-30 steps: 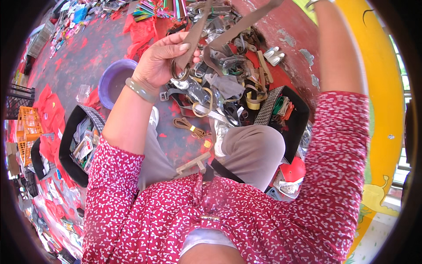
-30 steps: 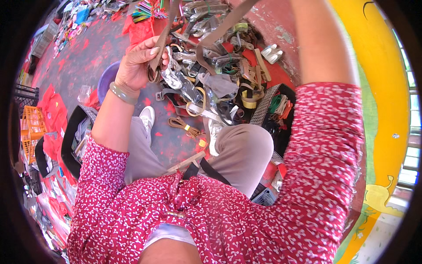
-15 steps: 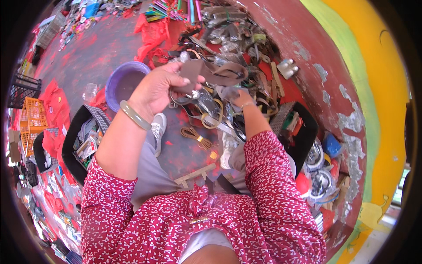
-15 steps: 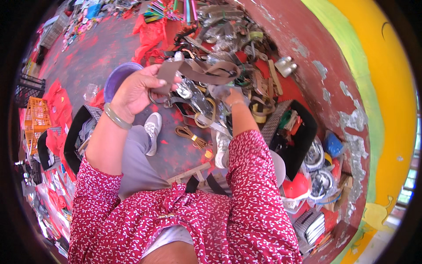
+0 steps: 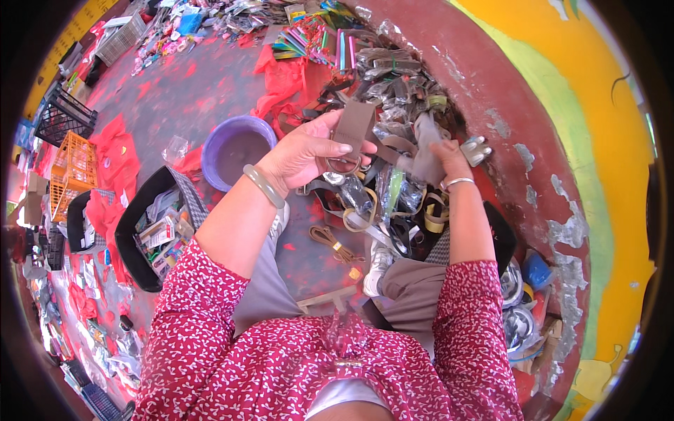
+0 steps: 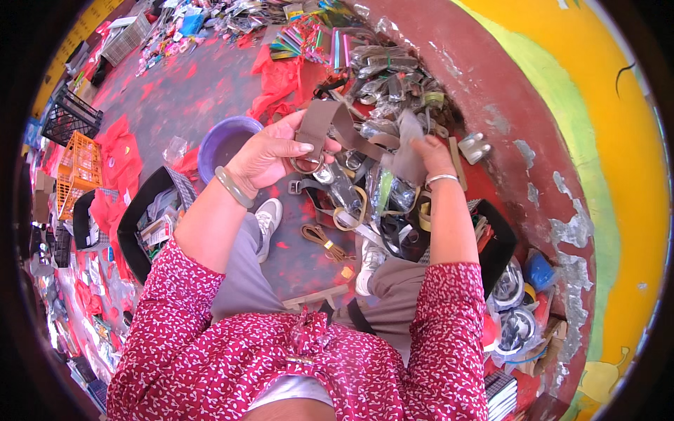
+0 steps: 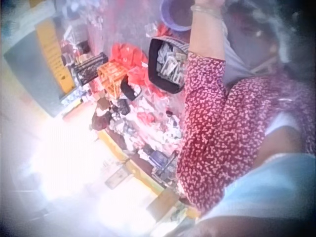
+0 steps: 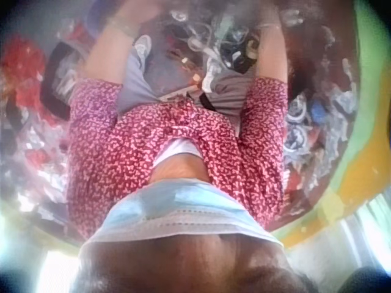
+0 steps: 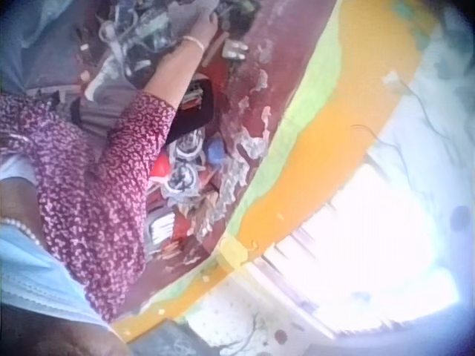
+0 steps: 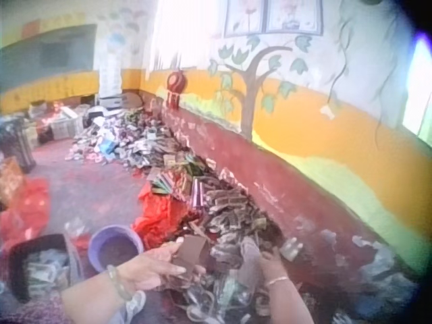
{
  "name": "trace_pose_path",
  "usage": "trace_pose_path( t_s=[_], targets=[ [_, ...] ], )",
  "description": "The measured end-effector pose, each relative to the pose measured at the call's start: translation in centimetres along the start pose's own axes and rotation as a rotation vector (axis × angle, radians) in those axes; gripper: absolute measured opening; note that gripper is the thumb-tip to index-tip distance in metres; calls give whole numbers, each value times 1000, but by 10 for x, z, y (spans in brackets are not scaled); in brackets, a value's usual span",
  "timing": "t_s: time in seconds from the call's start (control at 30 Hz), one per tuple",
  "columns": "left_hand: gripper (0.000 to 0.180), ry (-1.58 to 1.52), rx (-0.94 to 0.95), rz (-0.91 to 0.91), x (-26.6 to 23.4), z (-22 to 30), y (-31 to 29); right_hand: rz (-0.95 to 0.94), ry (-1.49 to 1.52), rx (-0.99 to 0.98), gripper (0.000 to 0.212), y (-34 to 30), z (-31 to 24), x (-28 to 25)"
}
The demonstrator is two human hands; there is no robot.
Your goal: The person wipes various straps and hardware pieces with a cloth before placing them into a container.
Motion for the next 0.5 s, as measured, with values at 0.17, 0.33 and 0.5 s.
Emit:
trace_pose_path(
  t_s=[0.17,0.33,0.5],
  targets=[
    [56,90,-88,-7,10,-19,4,-117,324,-52,29,-104,-97,30],
    [54,129,-122,13,14,-40,12,185,-299,-350,26,-100,-87,-3],
    [53,135,-134,14,7,-44,12,29,-210,-279,23,-90,-86,4]
  ],
)
Point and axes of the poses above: each hand's wrist, its own y-axis towards the middle knuckle, its own x-axis out of the palm, z = x × y, the point moved 10 cm from there along y, towards the middle knuckle
